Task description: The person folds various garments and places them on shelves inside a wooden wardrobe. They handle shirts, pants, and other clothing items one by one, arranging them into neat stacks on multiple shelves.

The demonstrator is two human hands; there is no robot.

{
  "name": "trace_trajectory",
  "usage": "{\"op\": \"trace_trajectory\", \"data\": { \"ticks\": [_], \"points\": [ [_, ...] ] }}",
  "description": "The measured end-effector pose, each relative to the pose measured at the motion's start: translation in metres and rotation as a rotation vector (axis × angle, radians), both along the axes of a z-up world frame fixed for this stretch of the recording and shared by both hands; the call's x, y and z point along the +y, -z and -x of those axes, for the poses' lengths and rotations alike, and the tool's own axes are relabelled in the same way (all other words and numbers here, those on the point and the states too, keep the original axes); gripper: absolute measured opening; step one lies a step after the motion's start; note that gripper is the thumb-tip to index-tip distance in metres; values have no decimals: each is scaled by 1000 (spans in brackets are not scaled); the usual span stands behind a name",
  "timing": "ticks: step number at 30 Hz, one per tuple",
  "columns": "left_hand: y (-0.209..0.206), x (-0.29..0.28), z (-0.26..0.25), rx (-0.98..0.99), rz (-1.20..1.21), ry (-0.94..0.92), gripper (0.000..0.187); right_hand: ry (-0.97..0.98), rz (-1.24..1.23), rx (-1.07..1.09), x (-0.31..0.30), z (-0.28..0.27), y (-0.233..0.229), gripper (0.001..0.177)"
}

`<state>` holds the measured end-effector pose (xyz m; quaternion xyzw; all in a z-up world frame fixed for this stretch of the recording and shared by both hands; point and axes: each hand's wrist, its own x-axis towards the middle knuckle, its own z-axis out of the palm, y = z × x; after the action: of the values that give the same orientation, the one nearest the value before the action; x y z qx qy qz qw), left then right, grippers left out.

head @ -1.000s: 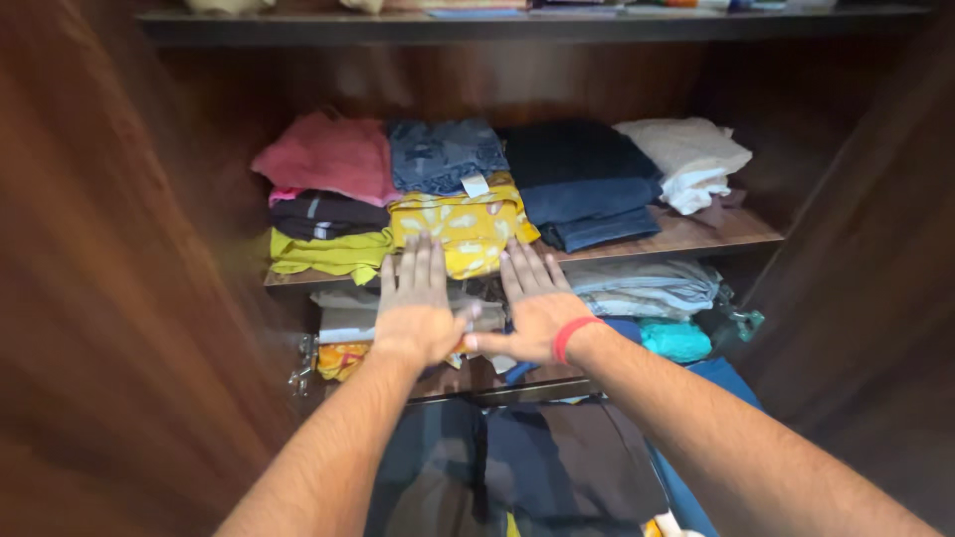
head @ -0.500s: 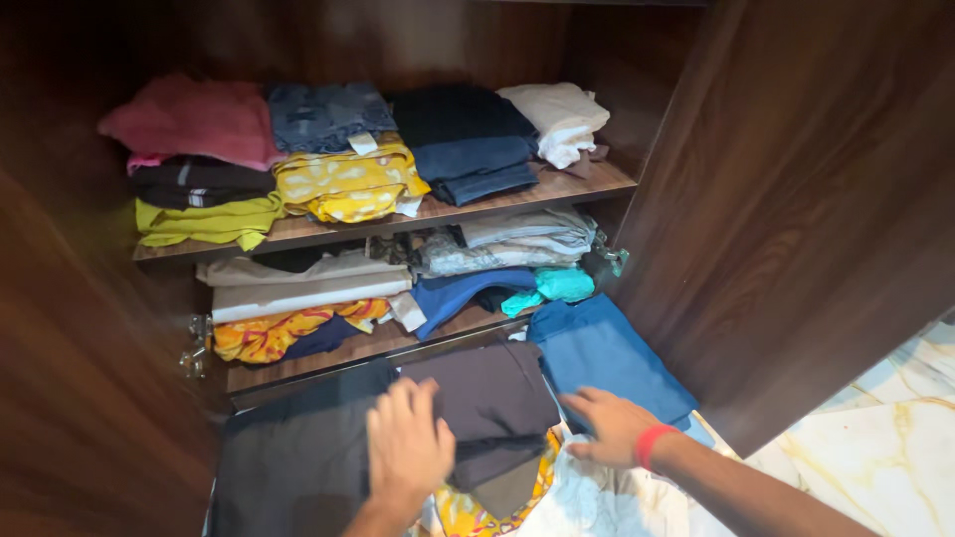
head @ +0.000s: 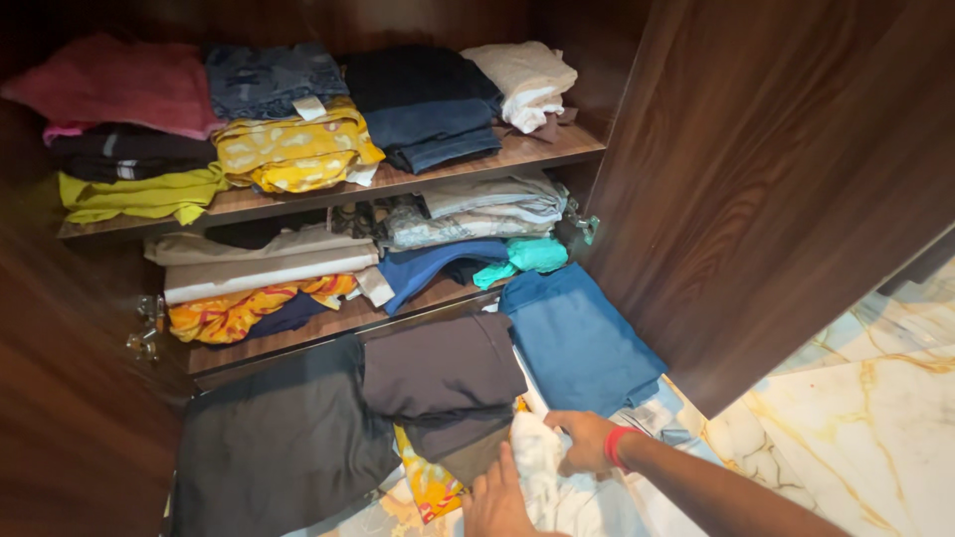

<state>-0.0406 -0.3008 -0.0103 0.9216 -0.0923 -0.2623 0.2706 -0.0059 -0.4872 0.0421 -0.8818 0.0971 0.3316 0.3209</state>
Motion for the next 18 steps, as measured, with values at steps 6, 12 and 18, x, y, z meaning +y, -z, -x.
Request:
{"op": "trace_trajectory", "data": {
  "ticks": [6,12,18],
  "points": [
    [-16,19,-18,9,621,-12,113,-583,-556,-429,-36,-36,9,31],
    [-37,14,-64,-130,766,-292,71,8,-595,-437,-31,-66,-55,36],
    [-95,44,-126,-57,1416,-347,55,219,-1154,-426,-9,-76,-92,68]
  ]
}}
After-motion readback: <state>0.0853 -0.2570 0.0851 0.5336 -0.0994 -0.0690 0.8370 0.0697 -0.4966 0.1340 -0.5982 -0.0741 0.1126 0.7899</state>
